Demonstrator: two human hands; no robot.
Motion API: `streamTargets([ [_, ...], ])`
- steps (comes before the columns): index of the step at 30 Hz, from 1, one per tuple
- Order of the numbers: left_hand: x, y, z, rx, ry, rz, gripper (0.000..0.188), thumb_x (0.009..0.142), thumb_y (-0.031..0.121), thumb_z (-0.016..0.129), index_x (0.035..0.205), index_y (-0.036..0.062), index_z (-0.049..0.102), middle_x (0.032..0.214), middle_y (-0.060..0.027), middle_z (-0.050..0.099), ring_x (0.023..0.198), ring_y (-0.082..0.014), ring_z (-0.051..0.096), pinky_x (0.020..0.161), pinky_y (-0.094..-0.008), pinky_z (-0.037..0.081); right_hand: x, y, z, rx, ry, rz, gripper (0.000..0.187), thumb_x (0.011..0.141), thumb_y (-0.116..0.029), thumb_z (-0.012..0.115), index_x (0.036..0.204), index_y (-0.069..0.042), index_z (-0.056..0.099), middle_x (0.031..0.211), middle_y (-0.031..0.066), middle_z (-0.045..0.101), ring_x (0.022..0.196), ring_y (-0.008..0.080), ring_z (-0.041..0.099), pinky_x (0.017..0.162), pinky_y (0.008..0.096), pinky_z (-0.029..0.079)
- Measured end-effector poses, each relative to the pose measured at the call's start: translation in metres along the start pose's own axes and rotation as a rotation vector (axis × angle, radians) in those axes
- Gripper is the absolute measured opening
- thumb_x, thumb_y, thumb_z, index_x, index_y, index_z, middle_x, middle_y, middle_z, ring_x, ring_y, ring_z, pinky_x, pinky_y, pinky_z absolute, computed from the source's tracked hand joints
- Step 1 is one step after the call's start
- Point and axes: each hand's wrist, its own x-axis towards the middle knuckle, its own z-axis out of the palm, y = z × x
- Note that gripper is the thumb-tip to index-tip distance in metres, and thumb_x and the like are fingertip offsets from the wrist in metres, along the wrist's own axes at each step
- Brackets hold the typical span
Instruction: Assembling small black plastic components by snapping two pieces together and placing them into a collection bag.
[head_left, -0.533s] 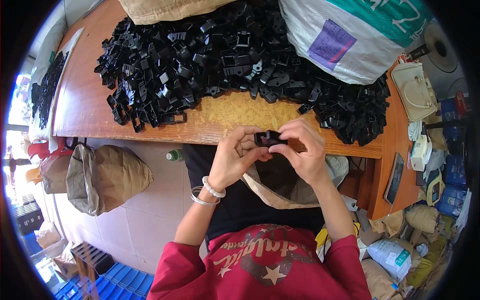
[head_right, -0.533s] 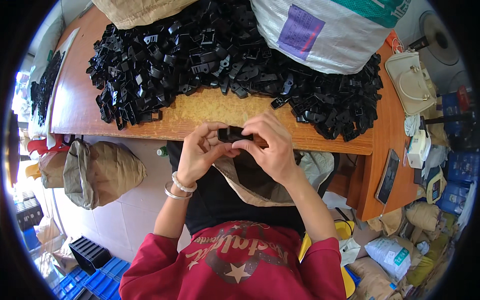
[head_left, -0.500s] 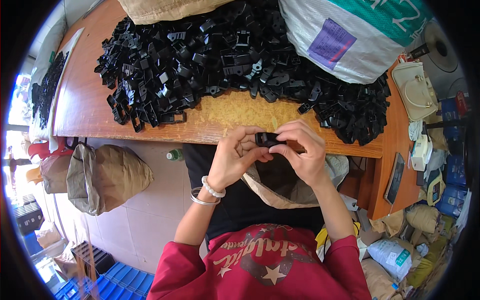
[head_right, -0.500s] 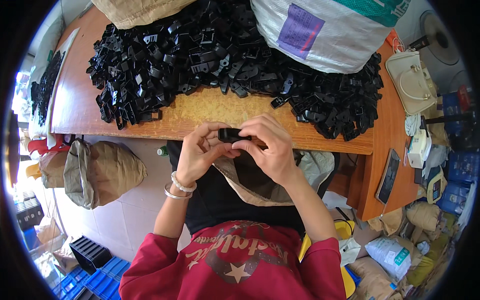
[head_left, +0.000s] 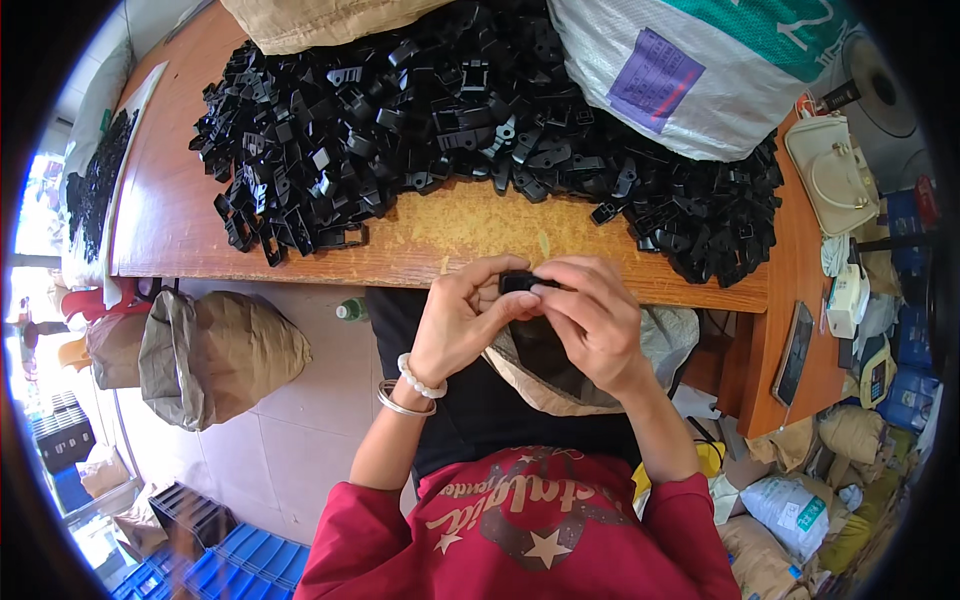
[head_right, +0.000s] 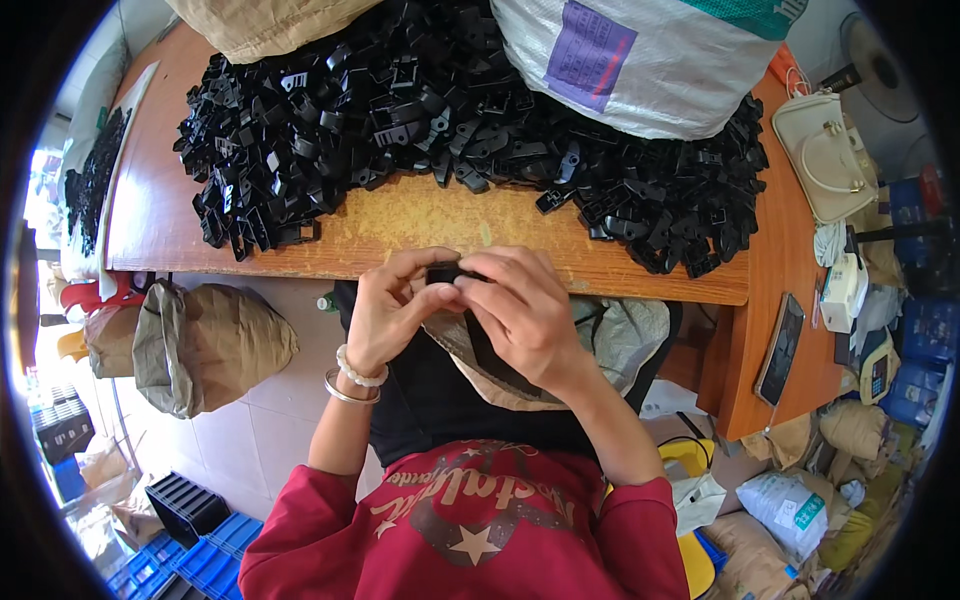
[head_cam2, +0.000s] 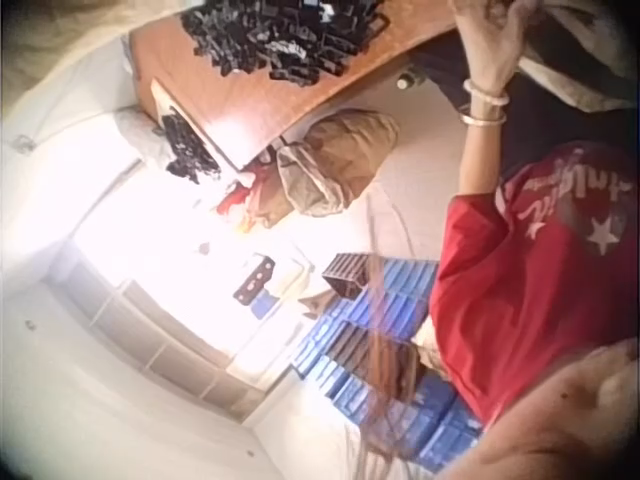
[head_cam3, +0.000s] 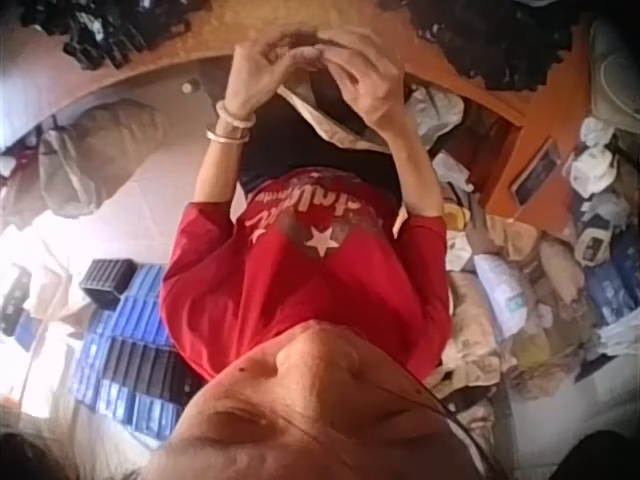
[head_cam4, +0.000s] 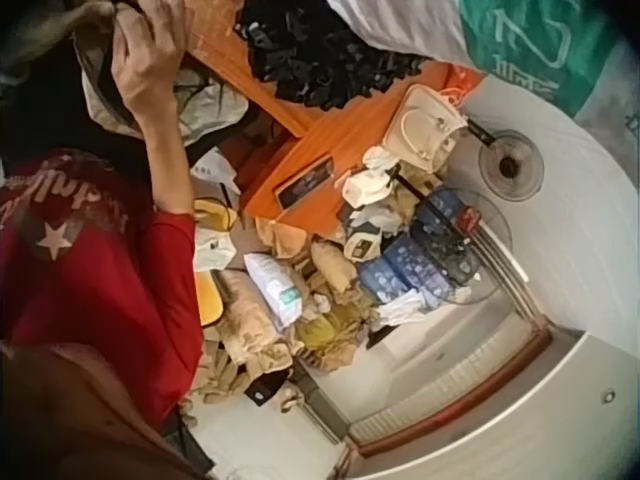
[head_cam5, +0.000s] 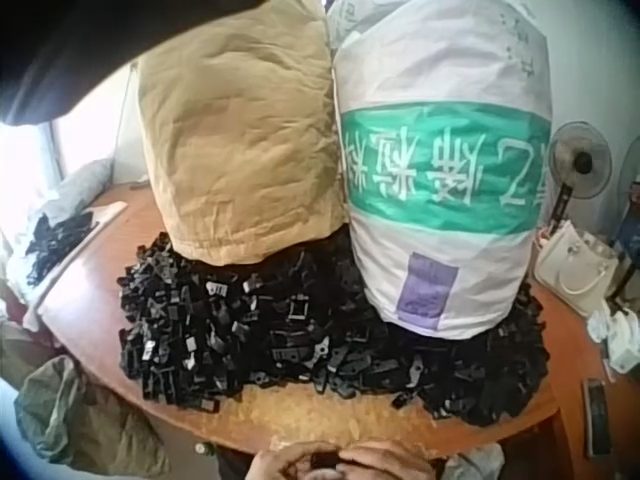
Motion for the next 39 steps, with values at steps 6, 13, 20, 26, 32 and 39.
streamTargets([
  [6, -0.011, 0.003, 0.014, 0.489, 0.171, 0.277, 0.036, 0.078, 0.000, 0.071, 0.112, 0.0026, 0.058, 0.092, -0.0128, 0.067, 0.072, -0.0180, 0.066, 0.060, -0.0264, 0.049, -0.003, -0.008, -0.004, 0.470, 0.020, 0.533, 0.024, 0.082, 0.002, 0.066, 0.106, 0.001, 0.064, 0.103, 0.0123, 0.064, 0.090, 0.0225, 0.062, 0.079, 0.0293, 0.048],
  [13, -0.018, 0.000, -0.013, 0.682, 0.130, 0.477, 0.051, 0.070, 0.015, 0.081, 0.114, 0.0037, 0.058, 0.098, -0.0131, 0.066, 0.081, -0.0275, 0.066, 0.070, -0.0312, 0.051, -0.007, -0.006, -0.020, 0.283, -0.240, 0.355, 0.023, 0.077, 0.001, 0.069, 0.100, 0.001, 0.066, 0.096, 0.0123, 0.064, 0.088, 0.0283, 0.063, 0.077, 0.0342, 0.050],
  [20, -0.004, 0.029, -0.158, 1.373, 0.723, 0.526, 0.093, 0.054, 0.047, 0.085, 0.135, 0.0167, 0.050, 0.145, -0.0174, 0.034, 0.131, -0.0390, 0.034, 0.108, -0.0500, 0.026, 0.002, -0.004, -0.002, 0.170, -0.371, 0.255, 0.017, 0.075, -0.008, 0.072, 0.092, -0.003, 0.069, 0.092, 0.0082, 0.063, 0.090, 0.0263, 0.061, 0.076, 0.0357, 0.050],
  [26, 0.024, 0.018, -0.145, 1.360, 0.631, 0.511, 0.088, 0.054, 0.048, 0.083, 0.133, 0.0238, 0.053, 0.138, -0.0136, 0.042, 0.130, -0.0386, 0.033, 0.105, -0.0508, 0.028, 0.043, -0.002, 0.083, -0.149, -0.211, -0.320, 0.030, 0.078, -0.016, 0.060, 0.106, -0.006, 0.066, 0.112, 0.0121, 0.058, 0.111, 0.0252, 0.052, 0.089, 0.0368, 0.043],
  [32, 0.026, 0.013, -0.117, 1.329, 0.668, 0.509, 0.081, 0.055, 0.050, 0.084, 0.127, 0.0245, 0.058, 0.133, -0.0121, 0.044, 0.130, -0.0380, 0.033, 0.102, -0.0512, 0.029, 0.041, 0.006, 0.095, -0.107, -0.260, -0.258, 0.034, 0.079, -0.016, 0.064, 0.112, -0.009, 0.063, 0.102, 0.0074, 0.056, 0.093, 0.0219, 0.054, 0.079, 0.0343, 0.043],
  [39, 0.024, 0.007, -0.114, 1.335, 0.698, 0.535, 0.083, 0.057, 0.050, 0.083, 0.130, 0.0234, 0.056, 0.140, -0.0131, 0.041, 0.135, -0.0362, 0.031, 0.109, -0.0557, 0.018, 0.032, 0.005, 0.088, -0.069, -0.170, -0.213, 0.029, 0.074, -0.010, 0.071, 0.101, -0.004, 0.065, 0.097, 0.0083, 0.057, 0.088, 0.0236, 0.056, 0.071, 0.0341, 0.045],
])
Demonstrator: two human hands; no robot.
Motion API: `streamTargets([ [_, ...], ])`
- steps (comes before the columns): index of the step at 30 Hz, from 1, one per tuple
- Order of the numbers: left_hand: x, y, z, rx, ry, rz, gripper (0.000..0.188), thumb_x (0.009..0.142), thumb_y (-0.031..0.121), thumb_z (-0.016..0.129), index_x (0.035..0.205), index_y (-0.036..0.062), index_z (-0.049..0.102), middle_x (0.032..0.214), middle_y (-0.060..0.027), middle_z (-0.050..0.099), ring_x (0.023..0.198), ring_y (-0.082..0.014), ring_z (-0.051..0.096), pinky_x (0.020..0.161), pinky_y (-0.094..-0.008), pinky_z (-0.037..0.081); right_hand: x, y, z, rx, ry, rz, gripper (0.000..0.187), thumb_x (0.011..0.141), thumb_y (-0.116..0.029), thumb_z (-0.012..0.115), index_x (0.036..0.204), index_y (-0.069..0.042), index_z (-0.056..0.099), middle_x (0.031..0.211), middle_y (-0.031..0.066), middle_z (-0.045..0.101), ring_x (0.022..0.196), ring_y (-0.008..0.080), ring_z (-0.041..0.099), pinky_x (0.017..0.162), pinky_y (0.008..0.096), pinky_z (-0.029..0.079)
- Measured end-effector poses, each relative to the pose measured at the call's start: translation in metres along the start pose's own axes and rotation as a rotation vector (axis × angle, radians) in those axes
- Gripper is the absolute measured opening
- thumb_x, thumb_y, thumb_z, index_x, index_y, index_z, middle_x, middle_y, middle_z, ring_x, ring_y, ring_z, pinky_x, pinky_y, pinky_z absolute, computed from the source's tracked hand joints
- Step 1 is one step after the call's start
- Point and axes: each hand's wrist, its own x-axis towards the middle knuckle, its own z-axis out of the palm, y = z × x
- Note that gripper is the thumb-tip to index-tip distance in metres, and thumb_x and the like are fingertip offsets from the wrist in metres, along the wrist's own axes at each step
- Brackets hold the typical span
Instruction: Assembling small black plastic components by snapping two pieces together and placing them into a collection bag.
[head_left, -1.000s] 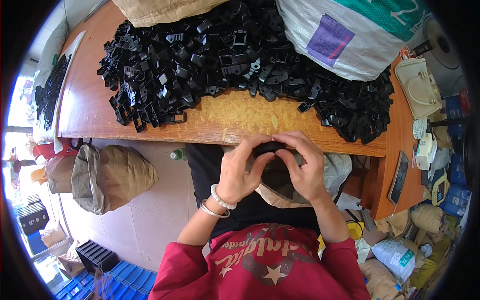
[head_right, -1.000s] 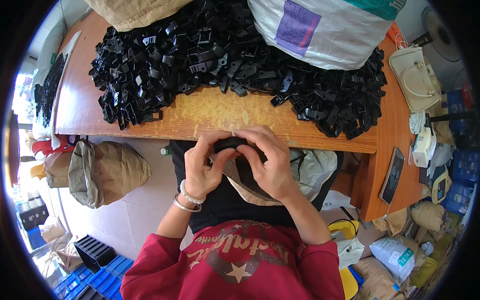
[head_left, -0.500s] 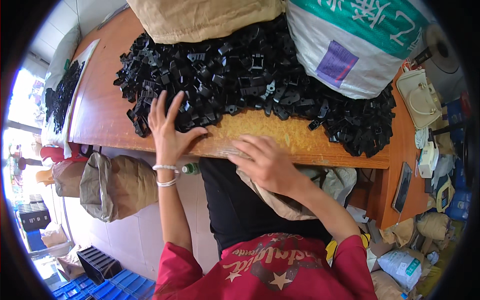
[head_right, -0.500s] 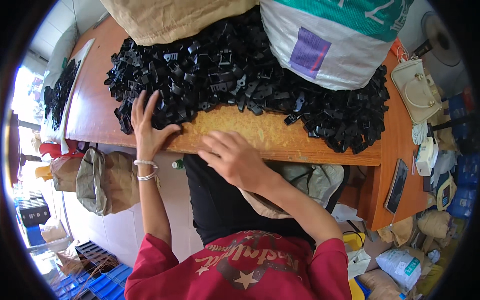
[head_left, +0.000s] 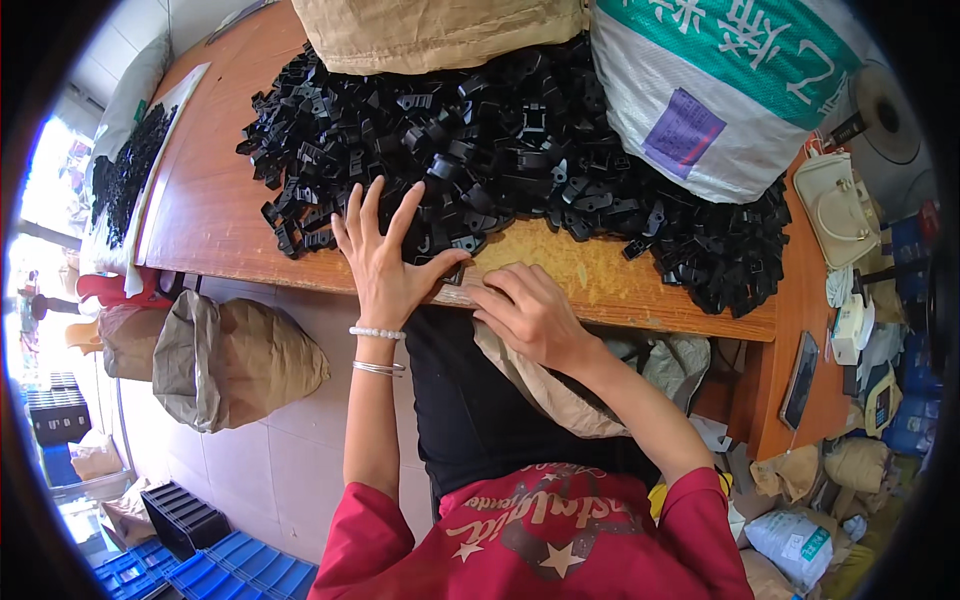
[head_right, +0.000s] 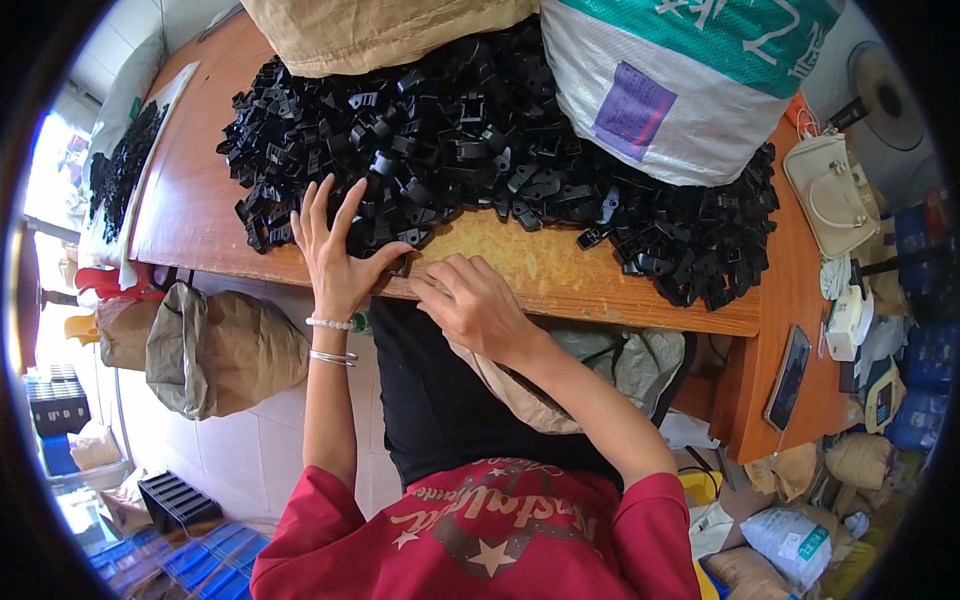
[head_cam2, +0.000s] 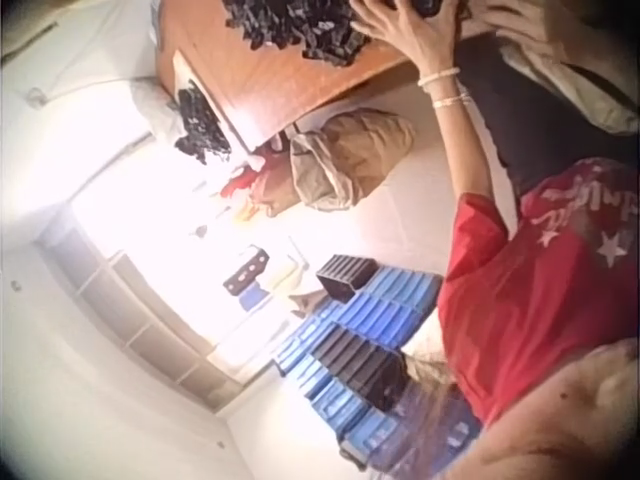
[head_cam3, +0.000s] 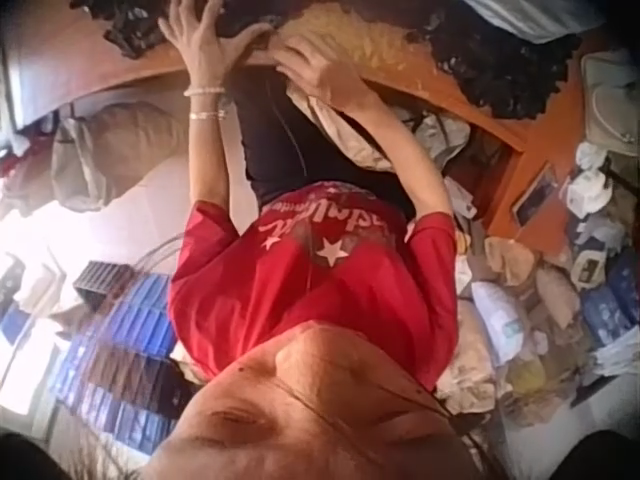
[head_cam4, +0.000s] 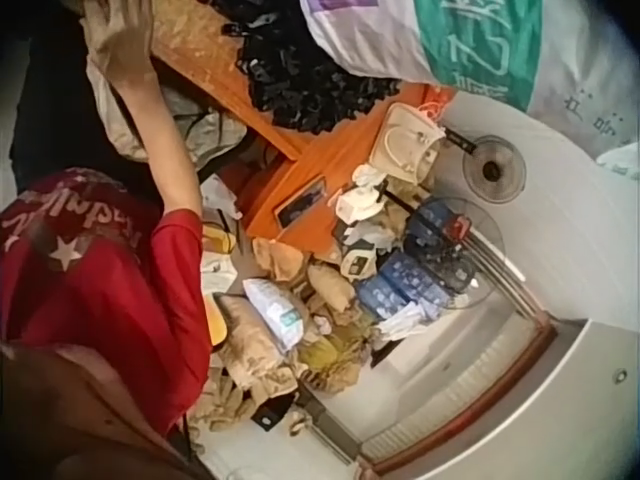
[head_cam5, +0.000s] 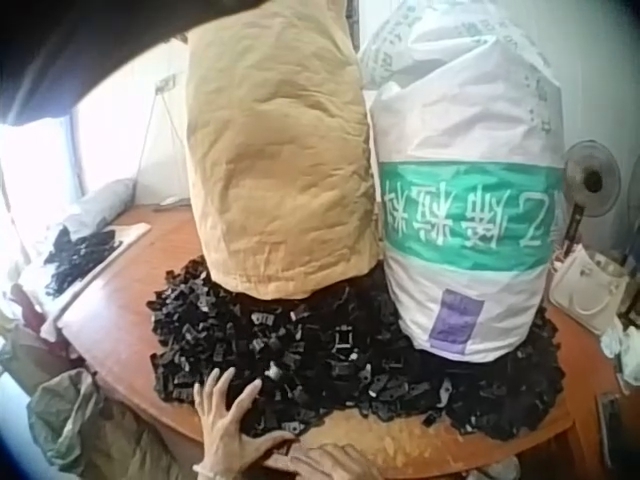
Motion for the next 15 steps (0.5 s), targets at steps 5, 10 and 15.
streamTargets([
  [5, -0.008, -0.001, 0.002, -0.008, 0.092, 0.067, 0.084, 0.060, 0.049, 0.083, 0.133, 0.0201, 0.054, 0.147, -0.0128, 0.035, 0.139, -0.0347, 0.027, 0.112, -0.0577, 0.010, -0.006, 0.015, -0.010, -0.237, 0.267, 0.125, 0.021, 0.074, -0.004, 0.068, 0.094, -0.001, 0.063, 0.099, 0.0103, 0.057, 0.096, 0.0255, 0.056, 0.076, 0.0400, 0.043],
  [10, -0.018, 0.004, 0.003, -0.007, 0.169, 0.148, 0.086, 0.060, 0.054, 0.081, 0.133, 0.0167, 0.053, 0.145, -0.0152, 0.038, 0.137, -0.0379, 0.029, 0.113, -0.0574, 0.010, 0.014, 0.061, -0.051, -0.562, 0.253, 0.378, 0.036, 0.084, -0.020, 0.064, 0.117, -0.005, 0.060, 0.118, 0.0124, 0.055, 0.115, 0.0302, 0.048, 0.095, 0.0469, 0.033],
  [15, -0.035, 0.051, 0.009, -0.235, 0.158, 0.417, 0.073, 0.067, 0.056, 0.077, 0.116, 0.0053, 0.060, 0.130, -0.0183, 0.051, 0.126, -0.0369, 0.044, 0.105, -0.0525, 0.032, 0.015, 0.075, -0.046, -0.623, 0.238, 0.340, 0.032, 0.080, -0.028, 0.069, 0.103, -0.006, 0.067, 0.111, 0.0084, 0.056, 0.111, 0.0282, 0.045, 0.089, 0.0451, 0.034],
])
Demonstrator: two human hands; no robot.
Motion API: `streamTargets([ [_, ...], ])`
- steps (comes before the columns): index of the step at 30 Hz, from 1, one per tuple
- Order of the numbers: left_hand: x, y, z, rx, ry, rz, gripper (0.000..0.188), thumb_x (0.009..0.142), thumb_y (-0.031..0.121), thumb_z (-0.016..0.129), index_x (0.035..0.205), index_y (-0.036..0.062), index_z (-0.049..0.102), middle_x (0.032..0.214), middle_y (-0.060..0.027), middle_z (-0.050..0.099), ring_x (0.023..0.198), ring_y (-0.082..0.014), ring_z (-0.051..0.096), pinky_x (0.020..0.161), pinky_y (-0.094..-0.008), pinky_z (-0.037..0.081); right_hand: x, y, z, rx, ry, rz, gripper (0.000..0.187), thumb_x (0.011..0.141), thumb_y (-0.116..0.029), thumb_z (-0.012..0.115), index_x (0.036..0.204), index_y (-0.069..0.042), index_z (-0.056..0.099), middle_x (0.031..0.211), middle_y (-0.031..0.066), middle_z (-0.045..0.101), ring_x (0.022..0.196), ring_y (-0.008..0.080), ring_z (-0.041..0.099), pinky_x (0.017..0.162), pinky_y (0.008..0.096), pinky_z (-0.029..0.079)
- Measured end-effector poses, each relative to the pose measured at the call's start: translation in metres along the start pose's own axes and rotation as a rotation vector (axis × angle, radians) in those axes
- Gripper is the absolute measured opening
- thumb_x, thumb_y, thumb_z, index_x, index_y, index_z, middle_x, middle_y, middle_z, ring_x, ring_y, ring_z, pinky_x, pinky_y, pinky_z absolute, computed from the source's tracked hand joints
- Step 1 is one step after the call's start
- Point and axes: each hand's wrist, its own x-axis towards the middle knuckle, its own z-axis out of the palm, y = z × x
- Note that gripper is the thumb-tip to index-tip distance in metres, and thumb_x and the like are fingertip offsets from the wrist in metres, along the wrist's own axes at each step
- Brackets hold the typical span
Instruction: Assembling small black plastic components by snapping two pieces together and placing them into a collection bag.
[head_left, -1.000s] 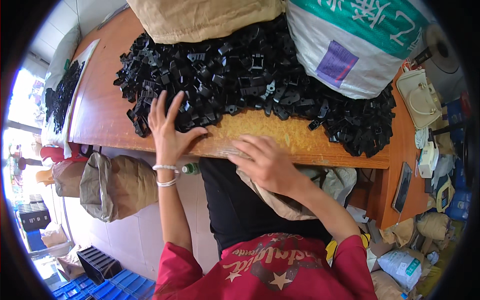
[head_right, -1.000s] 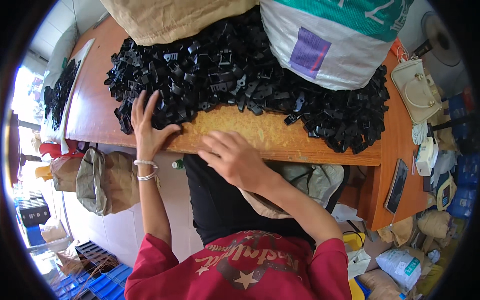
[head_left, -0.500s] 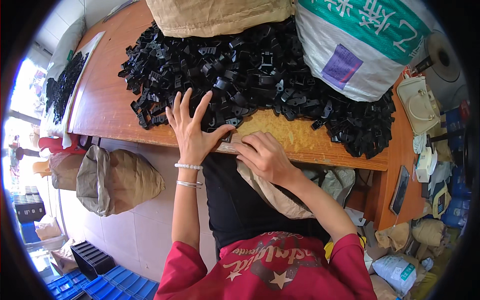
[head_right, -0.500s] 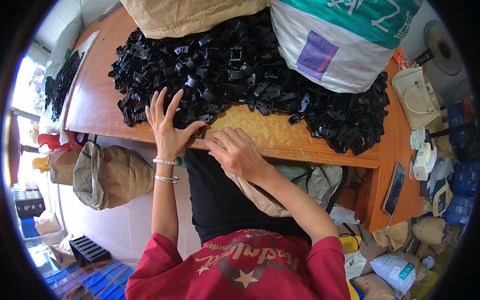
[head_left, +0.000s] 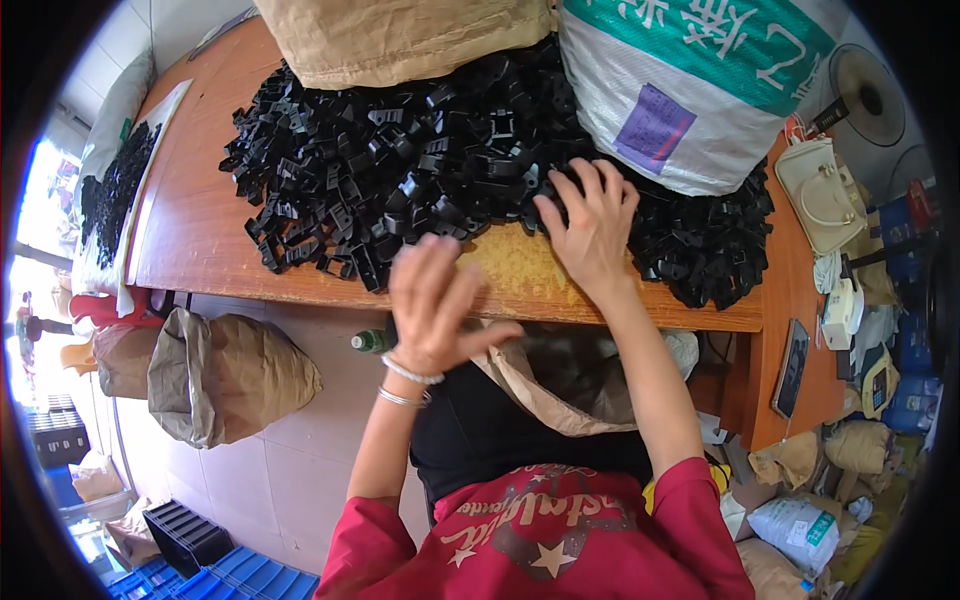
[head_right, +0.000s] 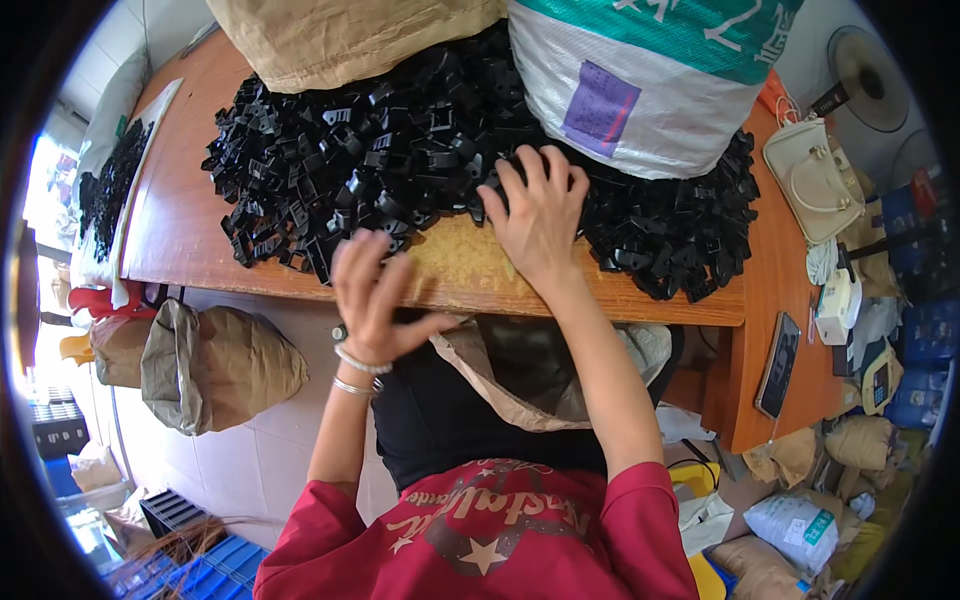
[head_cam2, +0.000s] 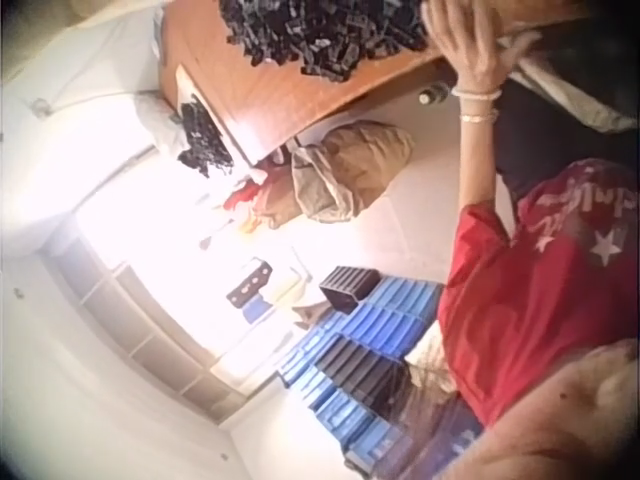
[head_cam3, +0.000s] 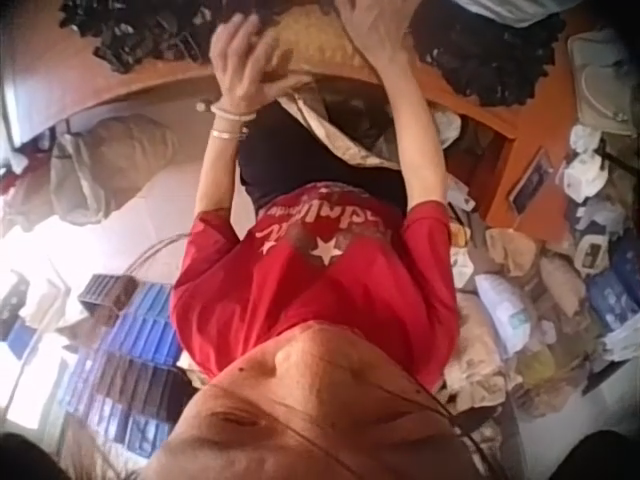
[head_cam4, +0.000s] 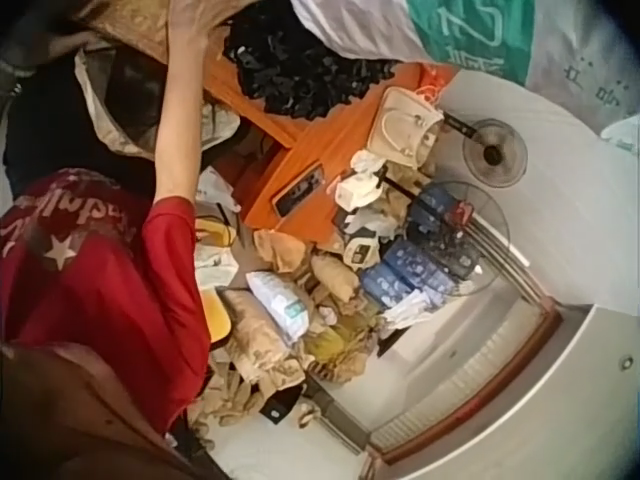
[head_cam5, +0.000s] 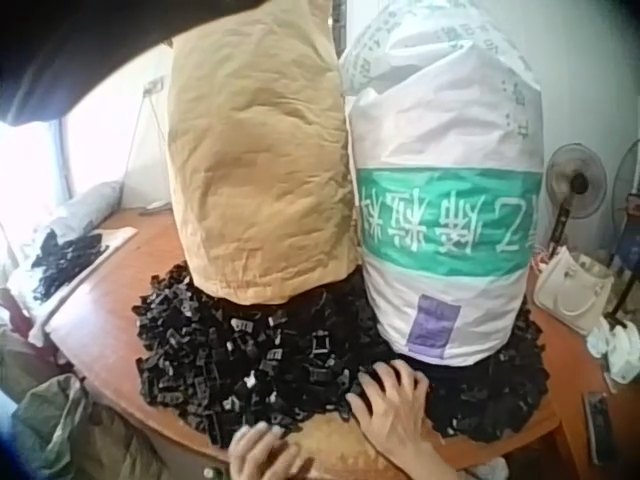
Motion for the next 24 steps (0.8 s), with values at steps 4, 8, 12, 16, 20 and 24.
streamTargets([
  [4, 0.002, 0.033, 0.024, -0.180, -0.202, -0.006, 0.083, 0.063, 0.043, 0.084, 0.129, 0.0065, 0.049, 0.137, -0.0209, 0.042, 0.128, -0.0415, 0.039, 0.104, -0.0527, 0.034, -0.011, -0.007, 0.000, 0.205, 0.044, 0.006, 0.025, 0.078, -0.025, 0.070, 0.094, -0.007, 0.067, 0.094, 0.0058, 0.058, 0.091, 0.0242, 0.054, 0.079, 0.0386, 0.038],
  [8, 0.007, 0.037, 0.039, -0.205, -0.298, -0.162, 0.092, 0.068, 0.033, 0.082, 0.138, -0.0033, 0.034, 0.144, -0.0259, 0.031, 0.134, -0.0438, 0.030, 0.109, -0.0485, 0.030, -0.021, -0.010, -0.008, 0.358, 0.023, -0.072, 0.021, 0.075, -0.015, 0.071, 0.093, -0.006, 0.067, 0.094, 0.0071, 0.060, 0.090, 0.0256, 0.057, 0.078, 0.0374, 0.040],
  [12, 0.008, 0.038, 0.045, -0.204, -0.279, -0.190, 0.095, 0.069, 0.030, 0.080, 0.141, -0.0038, 0.028, 0.144, -0.0260, 0.031, 0.135, -0.0432, 0.030, 0.109, -0.0478, 0.030, -0.032, -0.011, -0.010, 0.496, 0.016, -0.197, 0.017, 0.079, -0.014, 0.066, 0.090, 0.000, 0.065, 0.100, 0.0114, 0.060, 0.093, 0.0289, 0.057, 0.082, 0.0401, 0.043],
  [16, 0.004, 0.037, 0.047, -0.199, -0.262, -0.187, 0.094, 0.070, 0.029, 0.080, 0.142, -0.0031, 0.028, 0.145, -0.0255, 0.031, 0.135, -0.0429, 0.030, 0.110, -0.0476, 0.030, -0.036, -0.011, -0.016, 0.598, -0.030, -0.183, 0.022, 0.077, -0.009, 0.067, 0.097, 0.000, 0.064, 0.109, 0.0140, 0.060, 0.098, 0.0326, 0.057, 0.085, 0.0416, 0.043],
  [20, 0.002, 0.037, 0.045, -0.171, -0.246, -0.181, 0.090, 0.071, 0.031, 0.079, 0.140, -0.0036, 0.032, 0.143, -0.0249, 0.033, 0.134, -0.0431, 0.032, 0.109, -0.0493, 0.031, -0.042, -0.011, -0.024, 0.435, -0.031, -0.150, 0.038, 0.078, -0.010, 0.069, 0.112, 0.001, 0.058, 0.120, 0.0184, 0.052, 0.108, 0.0348, 0.053, 0.090, 0.0451, 0.040],
  [24, 0.003, 0.032, 0.041, -0.133, -0.243, -0.123, 0.083, 0.073, 0.035, 0.077, 0.135, -0.0047, 0.038, 0.140, -0.0239, 0.037, 0.131, -0.0425, 0.036, 0.107, -0.0503, 0.033, -0.049, -0.010, -0.030, 0.391, -0.054, -0.116, 0.039, 0.081, -0.011, 0.067, 0.117, 0.001, 0.055, 0.123, 0.0188, 0.050, 0.115, 0.0351, 0.051, 0.094, 0.0470, 0.038],
])
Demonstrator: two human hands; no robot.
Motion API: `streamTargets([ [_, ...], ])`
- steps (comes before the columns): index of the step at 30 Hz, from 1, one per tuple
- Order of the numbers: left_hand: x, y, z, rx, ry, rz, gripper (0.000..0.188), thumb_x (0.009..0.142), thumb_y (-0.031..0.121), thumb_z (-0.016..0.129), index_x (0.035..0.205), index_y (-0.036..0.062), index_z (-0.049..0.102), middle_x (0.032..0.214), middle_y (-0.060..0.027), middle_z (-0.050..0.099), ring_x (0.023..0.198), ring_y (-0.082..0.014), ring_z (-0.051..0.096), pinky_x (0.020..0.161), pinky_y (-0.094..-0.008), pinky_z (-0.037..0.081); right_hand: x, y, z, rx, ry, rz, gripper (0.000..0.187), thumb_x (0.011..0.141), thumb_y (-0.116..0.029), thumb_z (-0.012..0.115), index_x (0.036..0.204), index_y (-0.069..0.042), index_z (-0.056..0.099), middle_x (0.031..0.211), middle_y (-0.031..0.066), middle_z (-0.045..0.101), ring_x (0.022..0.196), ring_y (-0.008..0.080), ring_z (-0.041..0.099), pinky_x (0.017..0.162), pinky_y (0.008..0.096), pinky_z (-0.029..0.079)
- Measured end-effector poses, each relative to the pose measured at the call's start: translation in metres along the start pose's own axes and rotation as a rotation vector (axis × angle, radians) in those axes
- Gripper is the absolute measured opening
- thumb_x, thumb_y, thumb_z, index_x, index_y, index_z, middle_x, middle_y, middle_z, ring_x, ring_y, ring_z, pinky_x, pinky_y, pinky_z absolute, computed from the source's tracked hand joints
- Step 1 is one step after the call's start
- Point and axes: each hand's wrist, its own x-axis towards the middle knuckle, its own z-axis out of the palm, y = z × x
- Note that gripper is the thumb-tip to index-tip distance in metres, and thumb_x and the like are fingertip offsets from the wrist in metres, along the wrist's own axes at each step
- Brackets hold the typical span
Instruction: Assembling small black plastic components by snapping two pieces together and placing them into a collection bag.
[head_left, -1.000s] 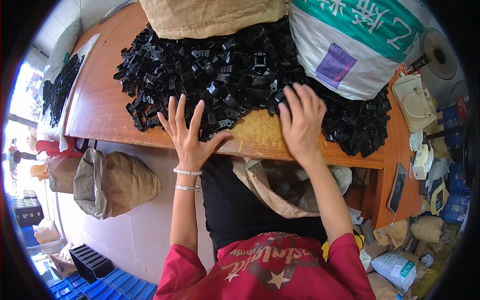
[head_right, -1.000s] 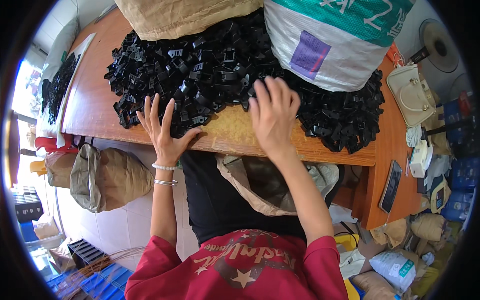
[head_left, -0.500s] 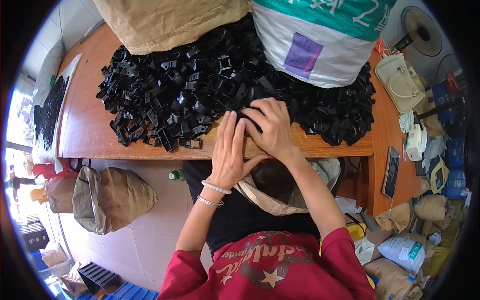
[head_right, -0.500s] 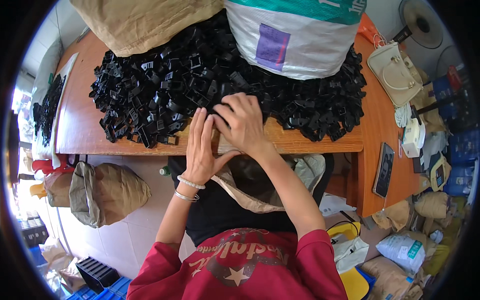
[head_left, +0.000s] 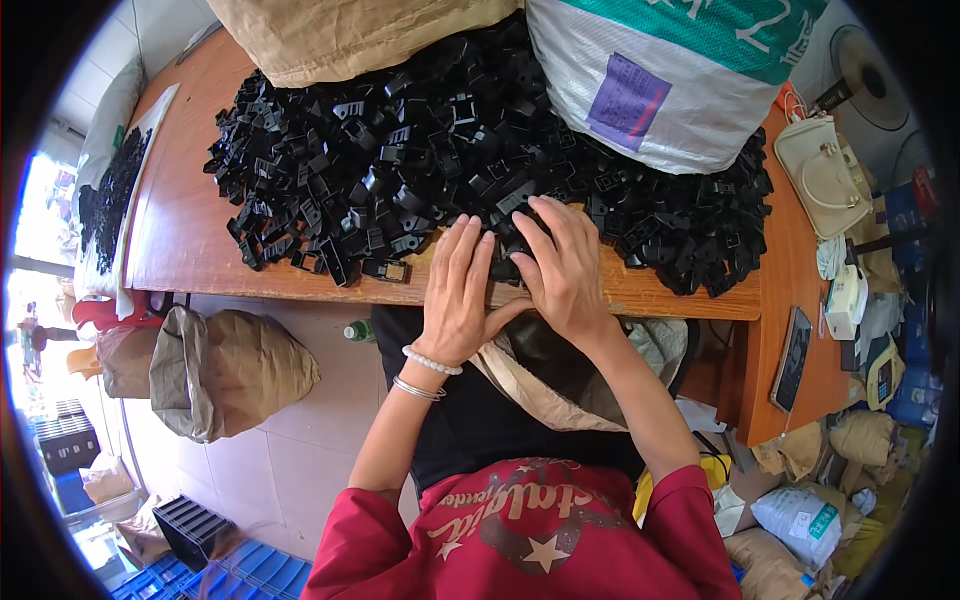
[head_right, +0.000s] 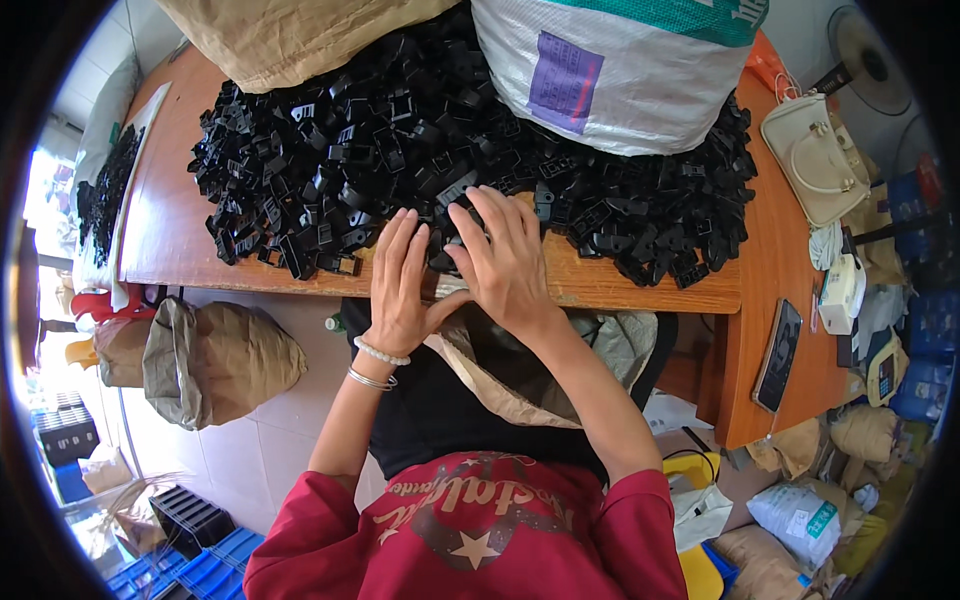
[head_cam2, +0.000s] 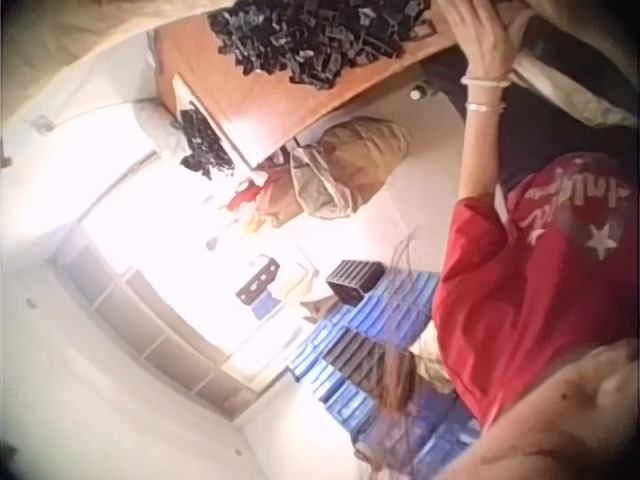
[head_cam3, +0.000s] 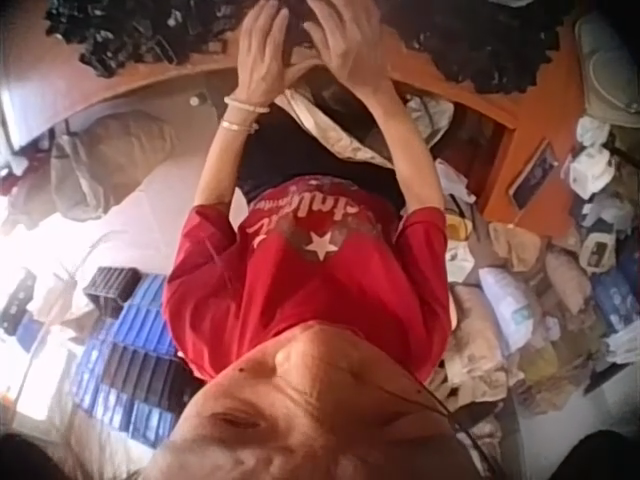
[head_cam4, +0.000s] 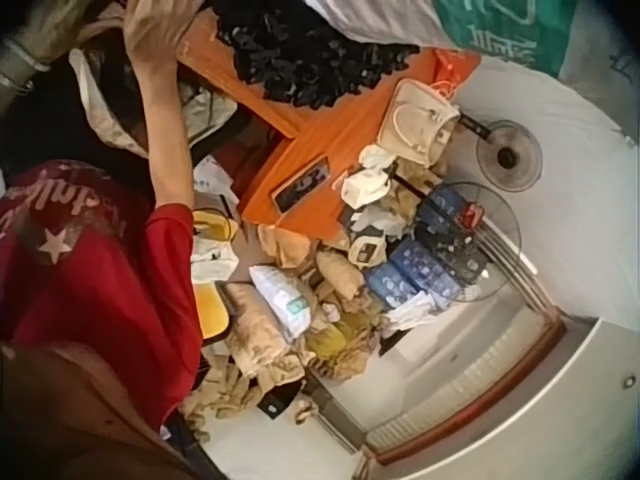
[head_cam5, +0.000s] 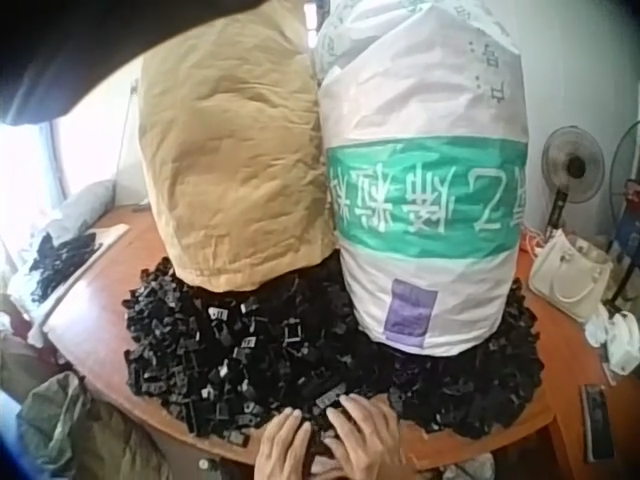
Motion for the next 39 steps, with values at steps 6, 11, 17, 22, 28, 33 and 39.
streamTargets([
  [6, 0.009, -0.008, -0.011, 0.029, 0.044, 0.051, 0.078, 0.070, 0.032, 0.080, 0.130, -0.0039, 0.045, 0.135, -0.0208, 0.044, 0.124, -0.0398, 0.044, 0.102, -0.0489, 0.038, -0.016, 0.000, -0.008, 0.014, 0.083, 0.033, 0.033, 0.084, -0.001, 0.056, 0.117, 0.000, 0.056, 0.121, 0.0180, 0.053, 0.115, 0.0359, 0.051, 0.097, 0.0481, 0.037],
  [11, 0.042, -0.011, -0.029, 0.280, -0.009, 0.055, 0.045, 0.079, -0.002, 0.061, 0.123, -0.0033, 0.052, 0.129, -0.0164, 0.051, 0.121, -0.0347, 0.046, 0.100, -0.0438, 0.038, -0.042, -0.002, -0.018, -0.028, 0.142, 0.050, 0.031, 0.076, 0.002, 0.060, 0.106, -0.002, 0.060, 0.101, 0.0084, 0.056, 0.093, 0.0274, 0.054, 0.081, 0.0398, 0.037],
  [17, 0.075, -0.018, -0.039, 0.538, -0.263, 0.226, 0.036, 0.073, 0.008, 0.057, 0.106, -0.0047, 0.058, 0.098, -0.0119, 0.055, 0.098, -0.0249, 0.050, 0.087, -0.0332, 0.040, -0.030, -0.016, -0.026, -0.056, -0.016, 0.118, 0.030, 0.073, -0.004, 0.068, 0.102, -0.001, 0.062, 0.100, 0.0094, 0.056, 0.092, 0.0260, 0.054, 0.077, 0.0401, 0.036],
  [22, 0.081, -0.019, -0.037, 0.541, -0.295, 0.164, 0.011, 0.068, 0.009, 0.058, 0.077, 0.0061, 0.053, 0.085, -0.0097, 0.049, 0.089, -0.0244, 0.048, 0.076, -0.0332, 0.040, -0.034, -0.023, -0.027, -0.249, -0.014, 0.126, 0.029, 0.073, -0.011, 0.067, 0.101, -0.003, 0.066, 0.080, 0.0056, 0.047, 0.079, 0.0233, 0.050, 0.066, 0.0391, 0.034],
  [28, 0.068, -0.006, -0.052, 0.324, -0.168, -0.051, 0.031, 0.067, -0.002, 0.063, 0.097, -0.0020, 0.054, 0.094, -0.0188, 0.052, 0.091, -0.0371, 0.051, 0.078, -0.0426, 0.043, -0.035, -0.034, -0.015, -0.099, 0.057, 0.294, 0.028, 0.073, -0.005, 0.064, 0.100, 0.002, 0.064, 0.073, 0.0092, 0.053, 0.070, 0.0239, 0.056, 0.057, 0.0350, 0.047],
  [33, 0.013, 0.027, -0.035, -0.162, 0.123, -0.425, 0.026, 0.082, 0.002, 0.067, 0.105, -0.0014, 0.056, 0.092, -0.0052, 0.059, 0.079, -0.0119, 0.054, 0.073, -0.0253, 0.046, -0.039, -0.032, -0.012, -0.036, -0.033, 0.391, 0.039, 0.080, -0.012, 0.061, 0.116, 0.000, 0.057, 0.084, 0.0102, 0.056, 0.076, 0.0278, 0.059, 0.062, 0.0388, 0.049],
  [39, -0.003, 0.038, -0.001, -0.639, 0.006, -0.709, 0.028, 0.078, -0.002, 0.069, 0.101, -0.0001, 0.055, 0.092, -0.0045, 0.059, 0.083, -0.0105, 0.057, 0.076, -0.0233, 0.046, -0.040, -0.027, -0.012, -0.010, -0.125, 0.456, 0.040, 0.081, -0.012, 0.060, 0.121, -0.006, 0.057, 0.089, 0.0111, 0.058, 0.081, 0.0297, 0.061, 0.065, 0.0421, 0.048],
])
